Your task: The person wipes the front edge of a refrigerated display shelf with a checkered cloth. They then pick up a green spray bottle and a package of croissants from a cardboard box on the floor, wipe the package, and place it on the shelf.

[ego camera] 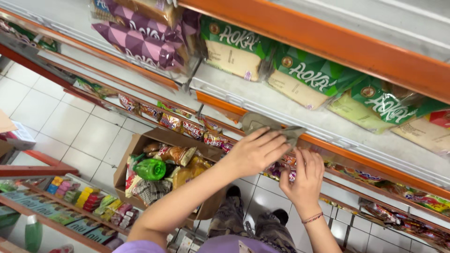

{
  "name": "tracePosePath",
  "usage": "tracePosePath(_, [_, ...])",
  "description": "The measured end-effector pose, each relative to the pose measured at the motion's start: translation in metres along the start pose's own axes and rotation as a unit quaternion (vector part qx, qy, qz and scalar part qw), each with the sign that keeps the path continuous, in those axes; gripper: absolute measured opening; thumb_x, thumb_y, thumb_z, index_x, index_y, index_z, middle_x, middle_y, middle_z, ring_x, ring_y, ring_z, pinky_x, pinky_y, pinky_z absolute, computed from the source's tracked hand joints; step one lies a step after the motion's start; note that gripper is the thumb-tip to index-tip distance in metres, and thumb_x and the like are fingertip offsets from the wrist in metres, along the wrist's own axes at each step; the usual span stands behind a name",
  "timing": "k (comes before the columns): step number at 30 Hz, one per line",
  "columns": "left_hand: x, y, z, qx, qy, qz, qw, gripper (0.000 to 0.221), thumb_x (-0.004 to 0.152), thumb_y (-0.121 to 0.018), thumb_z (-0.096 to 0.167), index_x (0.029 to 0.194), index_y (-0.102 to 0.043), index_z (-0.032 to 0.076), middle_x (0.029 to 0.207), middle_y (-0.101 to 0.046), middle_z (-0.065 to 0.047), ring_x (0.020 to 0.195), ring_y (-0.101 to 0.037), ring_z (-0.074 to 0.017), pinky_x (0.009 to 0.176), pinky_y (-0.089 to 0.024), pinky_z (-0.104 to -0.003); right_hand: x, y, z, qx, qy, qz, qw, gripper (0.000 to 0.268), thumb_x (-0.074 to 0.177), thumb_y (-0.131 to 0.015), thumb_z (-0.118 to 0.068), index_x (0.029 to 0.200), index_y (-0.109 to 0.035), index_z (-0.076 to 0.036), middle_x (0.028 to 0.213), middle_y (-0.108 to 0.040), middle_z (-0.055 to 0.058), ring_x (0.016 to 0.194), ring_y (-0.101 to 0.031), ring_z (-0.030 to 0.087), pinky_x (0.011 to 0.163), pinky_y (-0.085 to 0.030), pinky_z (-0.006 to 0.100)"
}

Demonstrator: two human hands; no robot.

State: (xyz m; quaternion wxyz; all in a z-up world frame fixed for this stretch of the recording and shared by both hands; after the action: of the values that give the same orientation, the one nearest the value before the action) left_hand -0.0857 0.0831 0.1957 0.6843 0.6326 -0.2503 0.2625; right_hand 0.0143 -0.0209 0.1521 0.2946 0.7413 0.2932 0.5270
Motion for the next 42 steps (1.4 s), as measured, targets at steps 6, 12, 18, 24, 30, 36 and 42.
tracePosePath(6, [-0.042, 0.045, -0.083, 0.078, 0.086, 0.001, 0.993, 0.033, 0.082, -0.067, 0.009, 0.114, -0.066, 0.001, 0.119, -0.069, -0.016, 0.111, -0.067, -0.0322, 0.1, -0.053, -0.047, -0.004, -0.004, 0.002, -0.001, -0.005, 0.025, 1.0, 0.058, 0.074, -0.07, -0.007, 0.131, -0.063, -0.002, 0.127, -0.058, 0.016, 0.123, -0.054, 0.036, 0.114, -0.039, 0.054])
tracePosePath(12, [-0.04, 0.038, -0.068, -0.016, 0.126, -0.023, 0.992, 0.065, 0.054, -0.069, 0.014, 0.117, -0.069, -0.001, 0.115, -0.071, -0.016, 0.112, -0.065, -0.0373, 0.102, -0.05, -0.05, -0.005, -0.007, 0.005, 0.017, -0.006, 0.037, 0.999, 0.058, 0.072, -0.069, -0.006, 0.13, -0.063, -0.002, 0.125, -0.059, 0.016, 0.121, -0.055, 0.036, 0.112, -0.04, 0.053])
tracePosePath(18, [0.001, -0.008, -0.002, -0.103, 0.027, -0.011, 0.994, 0.04, 0.083, -0.068, 0.008, 0.121, -0.067, -0.001, 0.127, -0.069, -0.017, 0.123, -0.066, -0.0324, 0.109, -0.051, -0.044, -0.009, -0.009, 0.008, 0.019, 0.007, 0.047, 0.999, 0.055, 0.073, -0.07, -0.007, 0.127, -0.061, 0.0, 0.127, -0.059, 0.016, 0.122, -0.055, 0.037, 0.112, -0.041, 0.053])
tracePosePath(24, [-0.033, 0.04, -0.073, -0.022, 0.115, -0.051, 0.992, 0.044, 0.078, -0.068, 0.002, 0.122, -0.067, -0.001, 0.125, -0.069, -0.016, 0.118, -0.066, -0.0342, 0.105, -0.052, -0.044, -0.006, -0.007, 0.006, 0.014, 0.013, 0.052, 0.998, 0.053, 0.074, -0.07, -0.004, 0.127, -0.065, 0.0, 0.124, -0.059, 0.015, 0.119, -0.056, 0.035, 0.11, -0.042, 0.052])
tracePosePath(30, [-0.015, 0.034, -0.053, -0.056, 0.139, -0.089, 0.985, 0.066, 0.057, -0.068, 0.003, 0.123, -0.064, -0.005, 0.126, -0.067, -0.022, 0.12, -0.062, -0.0394, 0.108, -0.046, -0.048, 0.0, -0.004, 0.008, 0.046, 0.022, 0.059, 0.997, 0.051, 0.076, -0.07, -0.003, 0.127, -0.064, 0.001, 0.124, -0.059, 0.016, 0.119, -0.056, 0.034, 0.109, -0.042, 0.052])
tracePosePath(36, [0.02, 0.004, -0.019, -0.122, 0.124, -0.119, 0.978, 0.064, 0.066, -0.068, 0.003, 0.129, -0.062, -0.005, 0.129, -0.067, -0.022, 0.123, -0.061, -0.0385, 0.113, -0.045, -0.047, -0.02, 0.019, 0.026, 0.153, 0.0, 0.111, 0.982, 0.04, 0.077, -0.064, 0.005, 0.117, -0.066, -0.001, 0.117, -0.063, 0.015, 0.117, -0.062, 0.036, 0.105, -0.05, 0.046])
tracePosePath(42, [0.038, -0.024, 0.01, -0.184, 0.095, -0.157, 0.966, 0.067, 0.066, -0.061, -0.001, 0.132, -0.062, -0.005, 0.135, -0.065, -0.023, 0.129, -0.059, -0.0384, 0.116, -0.043, -0.045, -0.045, 0.046, 0.056, 0.13, -0.022, 0.142, 0.981, 0.034, 0.073, -0.066, 0.005, 0.106, -0.068, -0.001, 0.109, -0.063, 0.015, 0.106, -0.063, 0.034, 0.095, -0.051, 0.044])
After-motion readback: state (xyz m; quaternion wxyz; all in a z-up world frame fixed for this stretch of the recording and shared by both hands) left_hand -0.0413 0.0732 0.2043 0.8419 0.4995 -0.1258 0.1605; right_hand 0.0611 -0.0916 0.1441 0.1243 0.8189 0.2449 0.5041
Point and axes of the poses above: each hand's wrist, its own x-axis towards the middle knuckle, its own y-axis out of the back of the hand, z = x × y, the point moved 8 cm from there along x, towards the middle knuckle
